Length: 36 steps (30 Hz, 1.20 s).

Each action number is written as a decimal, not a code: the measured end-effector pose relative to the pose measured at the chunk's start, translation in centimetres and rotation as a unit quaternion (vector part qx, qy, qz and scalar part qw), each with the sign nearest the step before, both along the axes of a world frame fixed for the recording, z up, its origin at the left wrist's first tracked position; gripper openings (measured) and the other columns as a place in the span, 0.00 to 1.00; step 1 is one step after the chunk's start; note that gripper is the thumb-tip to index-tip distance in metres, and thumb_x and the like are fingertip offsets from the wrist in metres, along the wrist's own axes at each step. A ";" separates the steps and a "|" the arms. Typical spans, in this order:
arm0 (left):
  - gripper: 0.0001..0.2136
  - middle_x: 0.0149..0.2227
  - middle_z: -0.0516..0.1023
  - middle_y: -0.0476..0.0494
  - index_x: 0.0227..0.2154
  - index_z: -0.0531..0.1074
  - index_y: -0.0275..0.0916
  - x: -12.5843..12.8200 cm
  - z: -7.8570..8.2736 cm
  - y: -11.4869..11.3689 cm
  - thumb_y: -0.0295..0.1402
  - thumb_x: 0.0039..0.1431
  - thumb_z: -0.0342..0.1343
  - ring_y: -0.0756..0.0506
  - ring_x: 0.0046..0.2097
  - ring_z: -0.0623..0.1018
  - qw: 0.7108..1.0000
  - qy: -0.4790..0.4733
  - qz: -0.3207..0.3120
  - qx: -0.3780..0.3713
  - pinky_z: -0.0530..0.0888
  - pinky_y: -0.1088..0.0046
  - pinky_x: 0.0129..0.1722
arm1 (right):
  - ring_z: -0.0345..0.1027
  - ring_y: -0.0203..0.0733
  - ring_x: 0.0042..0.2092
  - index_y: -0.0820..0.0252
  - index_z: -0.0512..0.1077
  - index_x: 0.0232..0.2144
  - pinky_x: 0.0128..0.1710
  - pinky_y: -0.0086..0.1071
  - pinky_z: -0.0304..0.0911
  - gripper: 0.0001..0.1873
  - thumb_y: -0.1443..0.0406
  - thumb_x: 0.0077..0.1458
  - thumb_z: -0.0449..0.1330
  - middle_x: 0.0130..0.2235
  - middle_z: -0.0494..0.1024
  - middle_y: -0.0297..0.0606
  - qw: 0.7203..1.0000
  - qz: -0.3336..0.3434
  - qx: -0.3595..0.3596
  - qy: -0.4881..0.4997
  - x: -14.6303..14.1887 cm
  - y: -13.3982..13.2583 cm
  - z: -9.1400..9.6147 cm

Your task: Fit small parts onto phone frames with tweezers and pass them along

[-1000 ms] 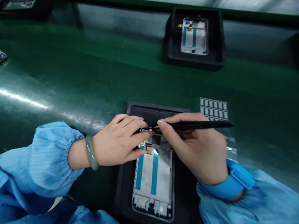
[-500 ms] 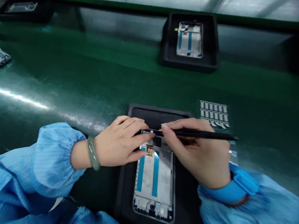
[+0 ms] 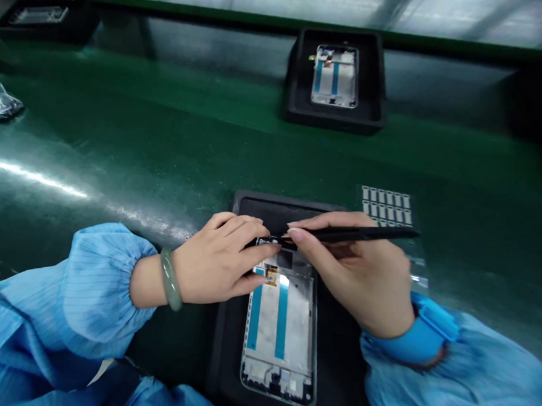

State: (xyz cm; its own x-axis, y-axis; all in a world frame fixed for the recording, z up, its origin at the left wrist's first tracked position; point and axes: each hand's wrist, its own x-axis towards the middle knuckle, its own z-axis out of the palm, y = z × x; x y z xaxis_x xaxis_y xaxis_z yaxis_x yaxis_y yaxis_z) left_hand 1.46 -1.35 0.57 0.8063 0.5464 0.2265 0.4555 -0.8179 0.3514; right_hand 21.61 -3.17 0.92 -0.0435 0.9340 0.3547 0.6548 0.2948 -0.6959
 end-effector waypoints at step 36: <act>0.13 0.50 0.68 0.34 0.42 0.69 0.34 2.1 1.5 -1.6 0.35 0.57 0.59 0.37 0.54 0.67 0.997 0.052 0.028 0.047 0.67 0.59 0.50 | 0.74 0.41 0.29 0.64 0.69 0.28 0.29 0.37 0.77 0.12 0.64 0.45 0.69 0.26 0.74 0.34 0.916 -0.169 0.071 0.357 2.2 0.8 2.2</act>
